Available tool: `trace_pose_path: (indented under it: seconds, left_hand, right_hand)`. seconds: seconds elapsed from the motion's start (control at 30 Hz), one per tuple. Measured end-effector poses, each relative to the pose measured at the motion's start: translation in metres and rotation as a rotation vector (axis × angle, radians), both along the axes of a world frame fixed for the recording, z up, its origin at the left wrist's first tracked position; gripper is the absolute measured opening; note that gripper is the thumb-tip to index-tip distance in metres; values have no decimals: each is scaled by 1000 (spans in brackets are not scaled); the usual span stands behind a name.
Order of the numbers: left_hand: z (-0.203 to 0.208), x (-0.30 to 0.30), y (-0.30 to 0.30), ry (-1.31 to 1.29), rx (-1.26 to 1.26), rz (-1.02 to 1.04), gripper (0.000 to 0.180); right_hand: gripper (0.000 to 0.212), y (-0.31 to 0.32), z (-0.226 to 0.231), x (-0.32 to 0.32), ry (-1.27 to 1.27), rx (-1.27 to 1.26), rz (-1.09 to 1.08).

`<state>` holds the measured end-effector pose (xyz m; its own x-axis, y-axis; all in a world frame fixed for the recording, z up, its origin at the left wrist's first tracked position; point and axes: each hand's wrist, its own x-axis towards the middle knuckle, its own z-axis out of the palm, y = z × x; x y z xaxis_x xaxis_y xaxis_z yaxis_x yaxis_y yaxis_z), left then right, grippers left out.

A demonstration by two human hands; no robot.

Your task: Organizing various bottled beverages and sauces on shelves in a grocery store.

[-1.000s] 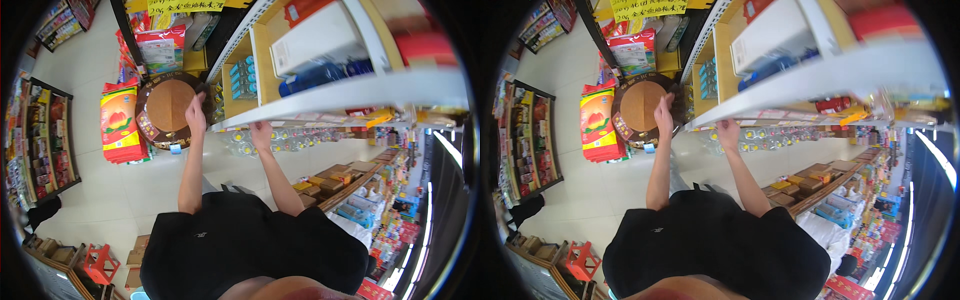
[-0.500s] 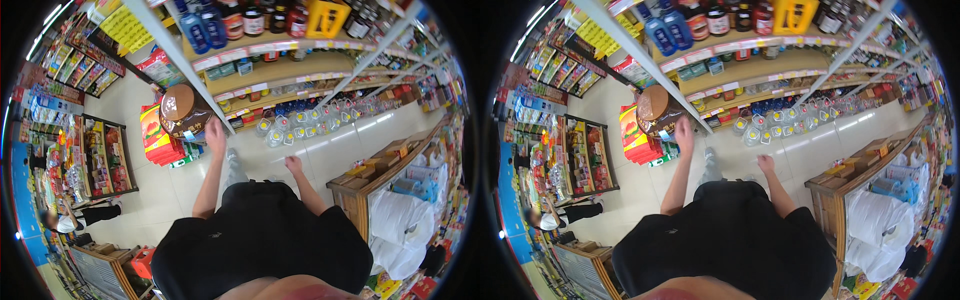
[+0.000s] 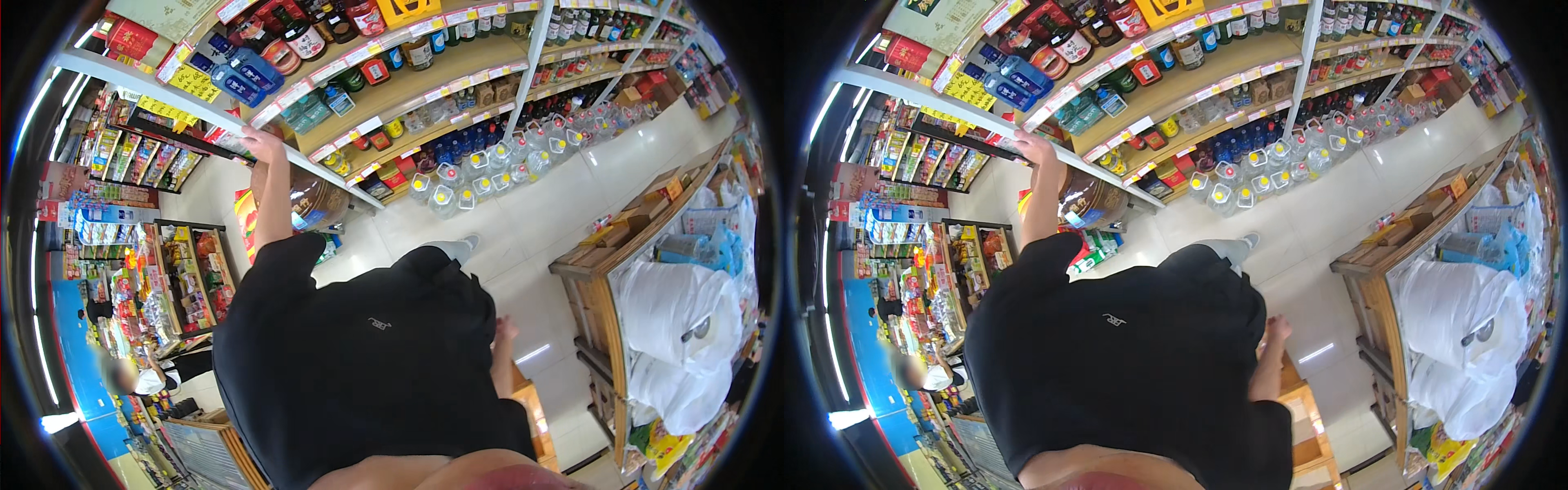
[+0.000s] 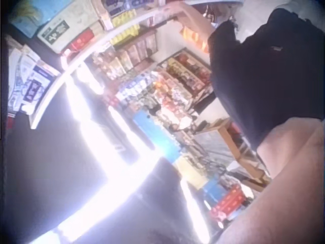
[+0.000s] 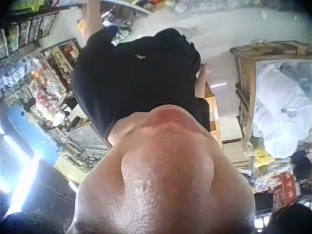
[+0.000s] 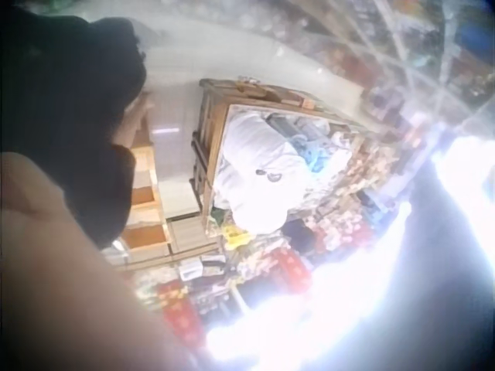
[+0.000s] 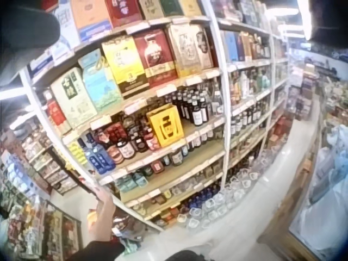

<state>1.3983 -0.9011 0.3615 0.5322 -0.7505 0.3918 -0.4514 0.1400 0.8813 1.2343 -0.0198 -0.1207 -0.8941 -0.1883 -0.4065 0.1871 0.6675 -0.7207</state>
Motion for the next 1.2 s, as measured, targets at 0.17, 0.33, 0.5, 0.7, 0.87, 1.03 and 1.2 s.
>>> trace_pose_path:
  seconds: [0.17, 0.33, 0.5, 0.7, 0.87, 1.03, 1.2]
  left_hand:
    - [26, 5, 13, -260, 99, -26, 70]
    - [-5, -6, 11, -328, 142, 134, 65]
    - [-37, -40, 5, -449, 250, 285, 52]
    - [-74, -17, 9, -486, 147, 367, 37]
    - [-198, -81, 82, -595, 373, 193, 43]
    - [-397, -156, 303, -1351, 1035, -936, 54]
    - [-322, -293, 413, -257, 1443, -932, 55]
  right_hand:
    - [28, -108, 98, -21, -452, -456, -678]
    - [26, -128, 156, -104, -493, -387, -614]
    - [24, -190, 250, -220, -548, -312, -509]
    - [23, -138, 194, -348, -632, -126, -368]
    - [17, -177, 192, -487, -414, -389, -360]
    - [24, -261, 233, -540, -417, -484, -233]
    - [26, -178, 156, -554, -532, -337, -31]
